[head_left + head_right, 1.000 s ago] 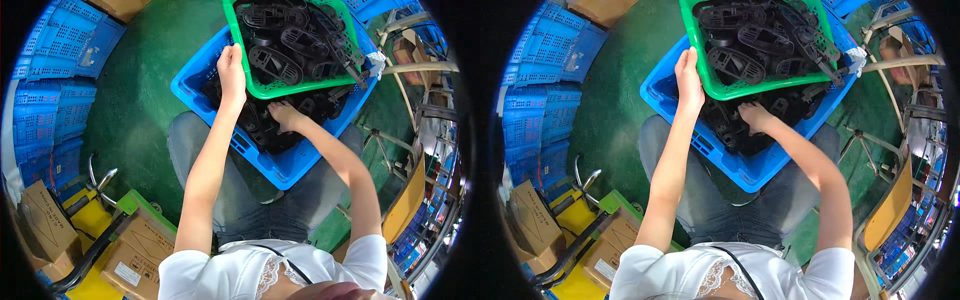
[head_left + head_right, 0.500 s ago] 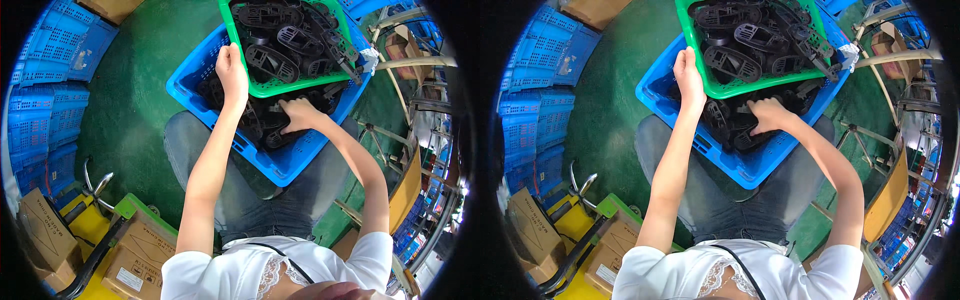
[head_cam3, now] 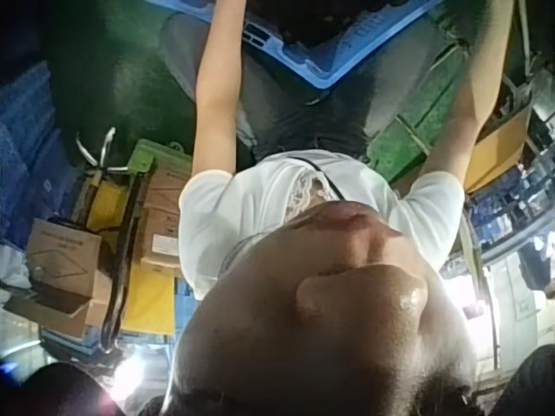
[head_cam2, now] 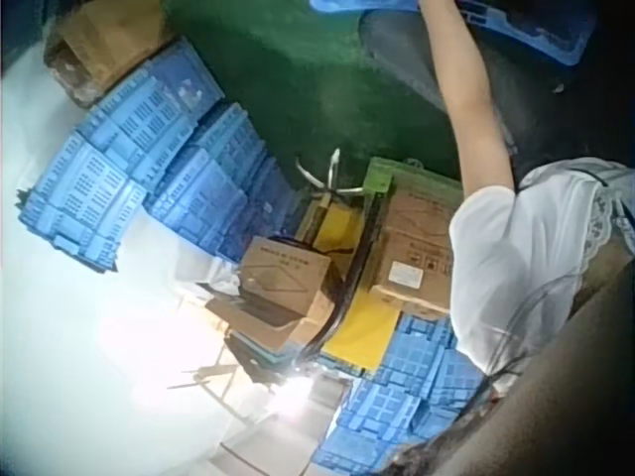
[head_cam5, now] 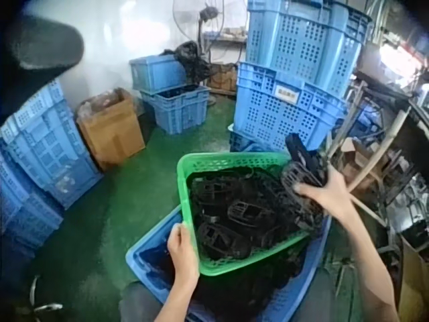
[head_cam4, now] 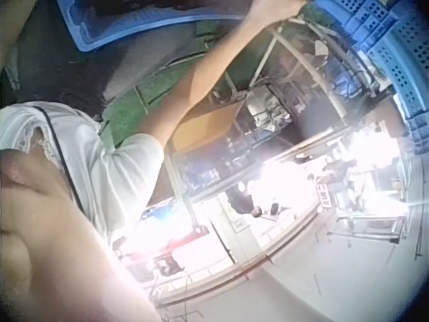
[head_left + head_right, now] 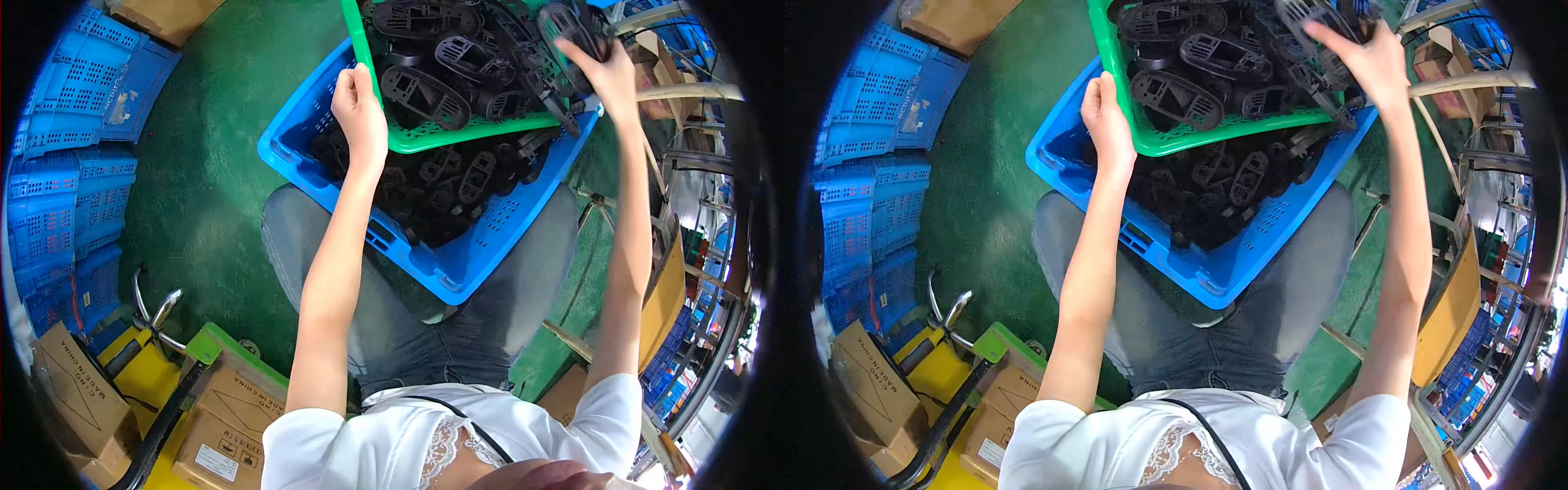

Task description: Sorting black plastic components from one container to another while sitting on the production floor.

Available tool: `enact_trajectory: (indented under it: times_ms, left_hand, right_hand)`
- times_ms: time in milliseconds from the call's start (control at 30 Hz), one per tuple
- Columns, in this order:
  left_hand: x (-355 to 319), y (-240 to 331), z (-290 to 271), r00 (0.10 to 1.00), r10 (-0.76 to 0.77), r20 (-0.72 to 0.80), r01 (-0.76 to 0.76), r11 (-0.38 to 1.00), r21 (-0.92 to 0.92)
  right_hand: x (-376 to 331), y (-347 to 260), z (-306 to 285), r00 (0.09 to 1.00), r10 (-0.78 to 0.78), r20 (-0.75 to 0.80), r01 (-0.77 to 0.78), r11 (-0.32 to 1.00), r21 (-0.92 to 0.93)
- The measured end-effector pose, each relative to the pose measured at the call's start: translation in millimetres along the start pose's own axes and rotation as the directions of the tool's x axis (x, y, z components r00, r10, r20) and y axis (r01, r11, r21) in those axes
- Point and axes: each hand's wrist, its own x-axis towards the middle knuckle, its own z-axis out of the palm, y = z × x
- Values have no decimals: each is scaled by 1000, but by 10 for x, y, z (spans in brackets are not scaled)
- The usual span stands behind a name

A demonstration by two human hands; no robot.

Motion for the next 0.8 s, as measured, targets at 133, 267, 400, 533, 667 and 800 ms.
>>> enact_trajectory:
  times_ms: [133, 267, 400, 533, 667, 800]
  left_hand:
    - [-7, -9, 75, 1000, -18, 7, 18, 1000, 2]
    - [17, -41, 68, 1000, -27, 9, 27, 999, -19]
    - [22, -5, -9, 1000, -16, -9, 16, 1000, 7]
    - [5, -6, 41, 999, -35, 3, 35, 999, -8]
    - [-2, -30, 95, 999, -44, 12, 45, 997, -58]
    - [23, -40, 22, 999, -45, -1, 45, 997, -64]
  right_hand:
    - [501, 531, 298, 955, 108, 277, -55, 980, -190]
    - [415, 641, 397, 928, 161, 337, -152, 987, -52]
    - [352, 862, 422, 990, 25, 142, -54, 977, 207]
    - [197, 1274, 23, 994, 43, 96, -54, 991, 121]
    - [-422, 1437, -310, 854, 257, 452, -157, 956, -247]
    - [-798, 1163, 76, 844, 285, 454, -218, 956, -194]
